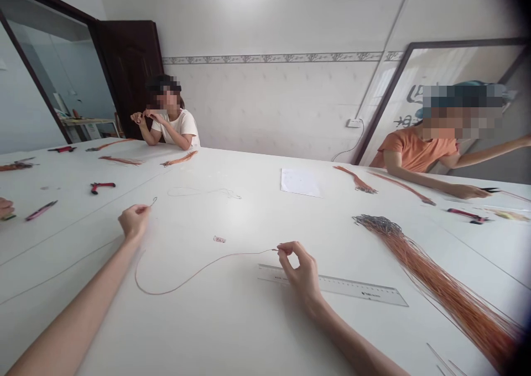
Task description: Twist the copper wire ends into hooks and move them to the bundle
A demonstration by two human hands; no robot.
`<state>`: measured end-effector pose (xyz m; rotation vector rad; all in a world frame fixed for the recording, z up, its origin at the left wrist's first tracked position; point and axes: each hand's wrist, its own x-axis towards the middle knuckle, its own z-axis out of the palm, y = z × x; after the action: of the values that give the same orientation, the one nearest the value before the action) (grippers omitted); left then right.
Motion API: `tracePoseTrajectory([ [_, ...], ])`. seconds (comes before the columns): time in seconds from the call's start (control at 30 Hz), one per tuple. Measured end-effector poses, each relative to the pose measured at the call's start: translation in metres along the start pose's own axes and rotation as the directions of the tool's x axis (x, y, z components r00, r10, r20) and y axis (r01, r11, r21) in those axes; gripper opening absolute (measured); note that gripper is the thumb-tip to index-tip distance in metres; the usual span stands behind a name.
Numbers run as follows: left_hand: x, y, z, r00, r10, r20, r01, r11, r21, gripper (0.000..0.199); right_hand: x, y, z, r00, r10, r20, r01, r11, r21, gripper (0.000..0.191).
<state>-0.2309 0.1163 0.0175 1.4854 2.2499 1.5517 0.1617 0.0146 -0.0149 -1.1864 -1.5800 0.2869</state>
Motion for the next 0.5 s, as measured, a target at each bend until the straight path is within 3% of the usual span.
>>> tracePoseTrajectory([
  [0.13,-0.048,0.043,0.018,0.994,-0.084,0.074,0.092,0.99,-0.109,0.014,-0.003,-0.002,0.0,0.996,-0.048,-0.073,0.049,0.999,0.011,0.011],
  [0.3,-0.119,0.099,0.037,0.944,0.018,0.328,0.077,0.958,-0.275,0.018,-0.004,0.0,-0.005,0.987,-0.048,-0.153,0.049,0.999,0.002,0.013],
  [0.4,-0.153,0.123,0.04,0.895,0.103,0.434,0.056,0.939,-0.339,0.017,-0.002,0.001,-0.025,0.967,-0.001,-0.255,0.005,1.0,0.015,0.012],
  [0.5,-0.176,0.135,0.04,0.843,0.174,0.51,0.039,0.924,-0.38,0.016,0.005,-0.007,-0.066,0.896,-0.059,-0.44,0.079,0.997,0.027,0.008],
])
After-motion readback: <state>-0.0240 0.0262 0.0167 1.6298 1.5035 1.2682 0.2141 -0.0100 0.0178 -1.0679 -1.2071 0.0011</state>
